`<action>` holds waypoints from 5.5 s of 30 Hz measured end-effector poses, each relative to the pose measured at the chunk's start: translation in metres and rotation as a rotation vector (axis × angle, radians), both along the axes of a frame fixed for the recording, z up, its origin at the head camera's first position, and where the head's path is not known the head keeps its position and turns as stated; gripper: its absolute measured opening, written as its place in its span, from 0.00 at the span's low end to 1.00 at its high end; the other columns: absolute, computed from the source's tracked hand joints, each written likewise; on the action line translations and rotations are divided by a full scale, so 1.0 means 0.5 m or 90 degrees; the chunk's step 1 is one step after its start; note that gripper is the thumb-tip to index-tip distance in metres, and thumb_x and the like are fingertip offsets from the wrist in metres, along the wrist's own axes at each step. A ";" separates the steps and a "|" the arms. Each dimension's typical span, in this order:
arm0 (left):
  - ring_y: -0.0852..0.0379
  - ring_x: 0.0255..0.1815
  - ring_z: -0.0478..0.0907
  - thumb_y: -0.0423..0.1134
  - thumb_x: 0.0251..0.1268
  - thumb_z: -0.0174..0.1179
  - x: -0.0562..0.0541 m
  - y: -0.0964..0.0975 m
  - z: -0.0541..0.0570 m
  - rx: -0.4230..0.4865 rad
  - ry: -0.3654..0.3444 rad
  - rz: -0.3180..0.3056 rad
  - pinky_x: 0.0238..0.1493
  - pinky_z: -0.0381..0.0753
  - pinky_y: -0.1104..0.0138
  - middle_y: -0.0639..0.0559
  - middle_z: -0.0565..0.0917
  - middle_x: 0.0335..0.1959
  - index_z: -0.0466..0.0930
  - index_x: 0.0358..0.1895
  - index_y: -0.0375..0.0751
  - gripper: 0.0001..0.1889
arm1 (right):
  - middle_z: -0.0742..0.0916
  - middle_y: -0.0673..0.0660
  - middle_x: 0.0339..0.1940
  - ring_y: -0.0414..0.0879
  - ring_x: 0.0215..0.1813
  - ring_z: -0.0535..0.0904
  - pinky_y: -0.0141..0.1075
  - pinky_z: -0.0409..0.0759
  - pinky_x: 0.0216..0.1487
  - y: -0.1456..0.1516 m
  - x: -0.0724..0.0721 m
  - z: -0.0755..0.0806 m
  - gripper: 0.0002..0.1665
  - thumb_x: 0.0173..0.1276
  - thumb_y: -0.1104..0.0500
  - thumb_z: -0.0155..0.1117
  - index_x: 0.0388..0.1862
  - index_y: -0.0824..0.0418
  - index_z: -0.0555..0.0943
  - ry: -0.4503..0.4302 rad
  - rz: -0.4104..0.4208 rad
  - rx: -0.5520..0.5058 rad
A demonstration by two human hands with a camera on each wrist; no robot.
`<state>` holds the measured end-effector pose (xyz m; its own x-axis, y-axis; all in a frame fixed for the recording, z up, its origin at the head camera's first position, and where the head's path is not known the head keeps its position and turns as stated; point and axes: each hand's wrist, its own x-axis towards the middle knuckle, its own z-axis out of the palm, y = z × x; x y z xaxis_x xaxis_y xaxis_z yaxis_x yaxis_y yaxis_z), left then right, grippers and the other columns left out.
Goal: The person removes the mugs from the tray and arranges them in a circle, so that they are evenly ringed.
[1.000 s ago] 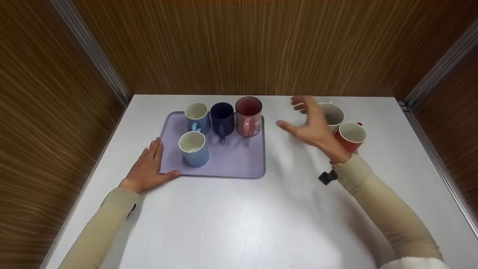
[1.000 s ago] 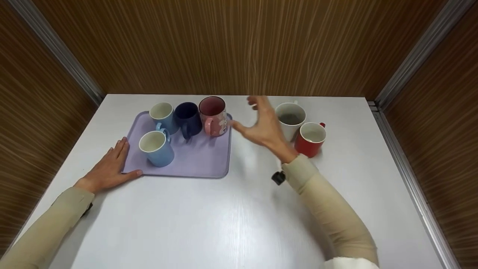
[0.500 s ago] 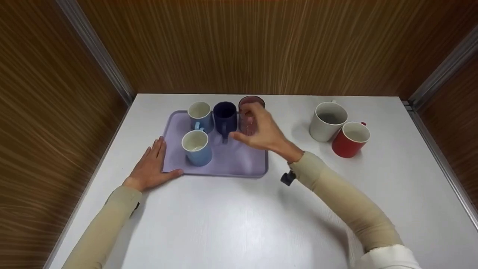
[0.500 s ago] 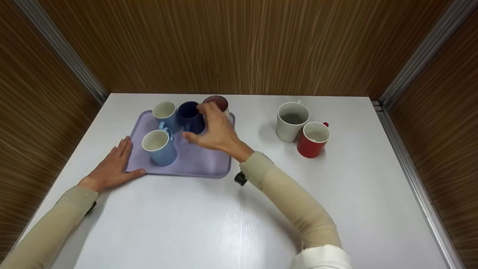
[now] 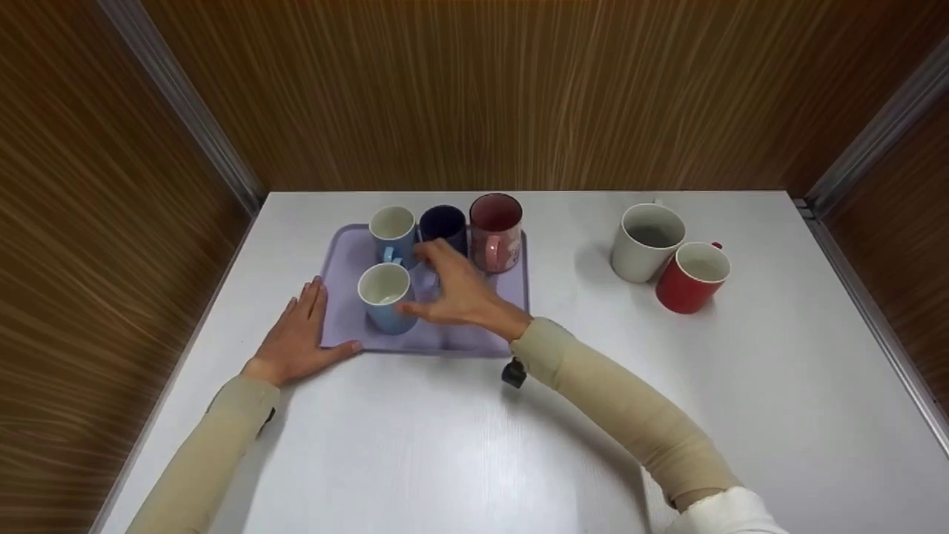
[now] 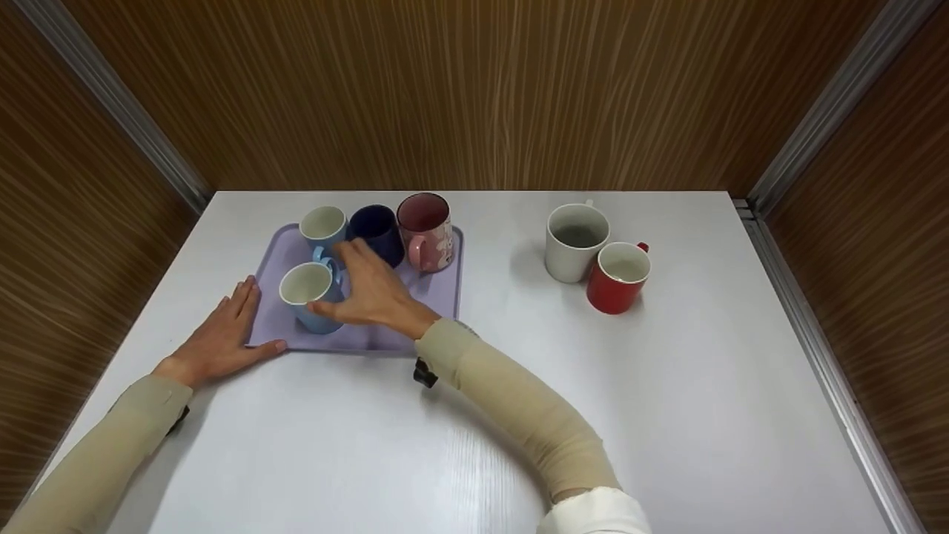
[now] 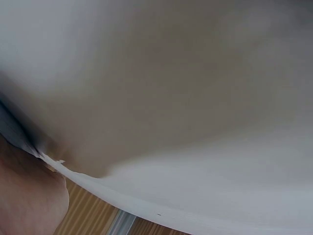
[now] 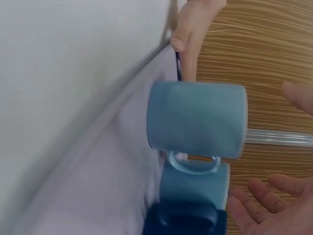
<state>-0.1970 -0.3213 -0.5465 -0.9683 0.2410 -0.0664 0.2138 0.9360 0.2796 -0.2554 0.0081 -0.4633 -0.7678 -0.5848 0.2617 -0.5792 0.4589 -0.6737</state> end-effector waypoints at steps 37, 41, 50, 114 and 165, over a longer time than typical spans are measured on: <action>0.33 0.90 0.40 0.77 0.65 0.60 -0.002 -0.023 -0.009 0.012 0.029 -0.012 0.87 0.46 0.39 0.31 0.40 0.89 0.41 0.85 0.25 0.67 | 0.87 0.55 0.60 0.49 0.62 0.82 0.43 0.82 0.67 -0.127 -0.007 -0.079 0.52 0.45 0.47 0.92 0.68 0.58 0.77 -0.093 -0.089 -0.059; 0.34 0.90 0.38 0.79 0.65 0.58 -0.003 -0.025 -0.008 0.011 0.012 -0.007 0.88 0.44 0.40 0.33 0.39 0.89 0.39 0.86 0.27 0.68 | 0.87 0.56 0.59 0.49 0.61 0.82 0.42 0.81 0.67 -0.126 -0.004 -0.063 0.51 0.44 0.48 0.92 0.66 0.59 0.78 -0.071 -0.093 -0.074; 0.34 0.90 0.37 0.79 0.64 0.59 -0.003 -0.025 -0.005 0.018 0.003 -0.002 0.88 0.43 0.40 0.34 0.38 0.90 0.37 0.86 0.28 0.69 | 0.86 0.54 0.61 0.47 0.62 0.81 0.41 0.78 0.68 -0.113 0.014 -0.010 0.53 0.44 0.45 0.90 0.69 0.58 0.78 -0.028 -0.081 -0.113; 0.33 0.90 0.36 0.77 0.66 0.58 0.016 -0.031 0.000 0.009 -0.006 -0.009 0.88 0.42 0.40 0.32 0.37 0.89 0.38 0.85 0.25 0.67 | 0.87 0.55 0.56 0.47 0.58 0.81 0.53 0.79 0.60 0.373 0.137 0.126 0.48 0.42 0.59 0.92 0.63 0.62 0.78 0.016 -0.230 -0.213; 0.32 0.90 0.36 0.79 0.66 0.58 0.018 -0.034 -0.001 0.021 -0.011 -0.004 0.88 0.42 0.40 0.34 0.36 0.89 0.36 0.86 0.27 0.68 | 0.84 0.59 0.57 0.38 0.53 0.75 0.28 0.71 0.52 0.679 0.227 -0.034 0.48 0.49 0.51 0.93 0.64 0.64 0.75 -0.049 -0.548 -0.051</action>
<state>-0.1879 -0.3385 -0.5471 -0.9656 0.2487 -0.0754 0.2138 0.9252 0.3135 -0.1418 0.3476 -0.4802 -0.9521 0.2254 0.2065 -0.0042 0.6660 -0.7459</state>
